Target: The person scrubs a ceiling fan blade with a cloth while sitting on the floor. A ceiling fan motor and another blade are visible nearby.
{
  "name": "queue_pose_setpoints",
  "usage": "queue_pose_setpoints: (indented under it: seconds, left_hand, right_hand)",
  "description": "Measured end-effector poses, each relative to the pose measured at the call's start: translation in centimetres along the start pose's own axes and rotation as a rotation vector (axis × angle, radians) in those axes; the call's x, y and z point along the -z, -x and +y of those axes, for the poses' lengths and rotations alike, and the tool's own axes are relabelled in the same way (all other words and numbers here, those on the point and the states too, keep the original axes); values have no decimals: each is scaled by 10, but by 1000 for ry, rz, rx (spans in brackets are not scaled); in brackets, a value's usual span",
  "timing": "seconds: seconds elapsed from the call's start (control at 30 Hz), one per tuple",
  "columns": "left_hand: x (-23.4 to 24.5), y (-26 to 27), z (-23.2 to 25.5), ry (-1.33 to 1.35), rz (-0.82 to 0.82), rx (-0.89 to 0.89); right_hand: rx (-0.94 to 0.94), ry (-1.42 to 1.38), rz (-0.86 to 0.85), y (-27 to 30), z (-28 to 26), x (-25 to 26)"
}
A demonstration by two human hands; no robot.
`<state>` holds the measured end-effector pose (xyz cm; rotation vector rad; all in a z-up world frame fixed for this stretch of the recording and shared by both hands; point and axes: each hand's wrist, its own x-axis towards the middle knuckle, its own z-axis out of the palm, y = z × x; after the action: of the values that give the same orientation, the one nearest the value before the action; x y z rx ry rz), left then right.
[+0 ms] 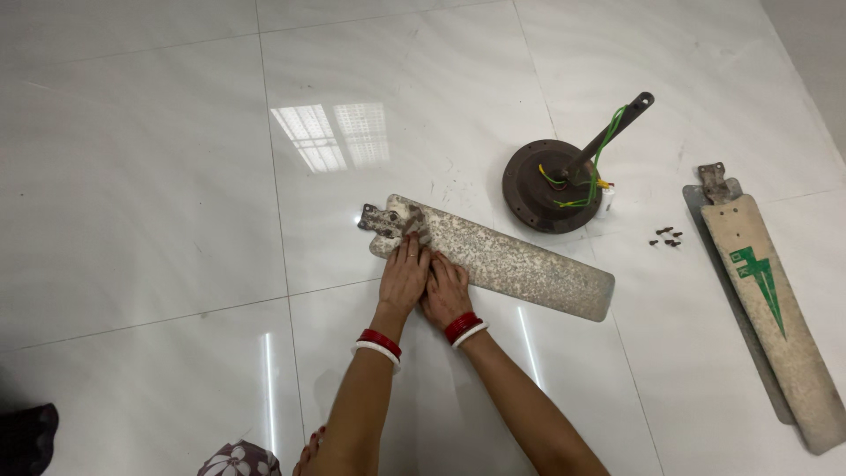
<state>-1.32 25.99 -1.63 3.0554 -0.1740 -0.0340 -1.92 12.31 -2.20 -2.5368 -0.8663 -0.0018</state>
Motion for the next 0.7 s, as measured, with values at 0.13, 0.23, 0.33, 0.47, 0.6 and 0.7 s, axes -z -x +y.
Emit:
queue_pose_setpoints:
  seconds: [0.13, 0.23, 0.33, 0.47, 0.6, 0.7]
  left_hand:
    - [-10, 1, -7, 174, -33, -13]
    - [2, -12, -30, 176, 28, 57]
    - [20, -22, -61, 211, 96, 221]
    - [34, -13, -62, 244, -5, 328]
    - [27, 2, -24, 365, 95, 271]
    - [20, 3, -14, 369, 68, 233]
  right_hand:
    - [-48, 12, -29, 0, -4, 2]
    - [-24, 33, 8, -10, -8, 7]
    - [-7, 14, 70, -22, -10, 13]
    - [-50, 11, 72, -33, -15, 19]
    - [-95, 32, -66, -34, -15, 21]
    - [-150, 80, -111, -28, -12, 20]
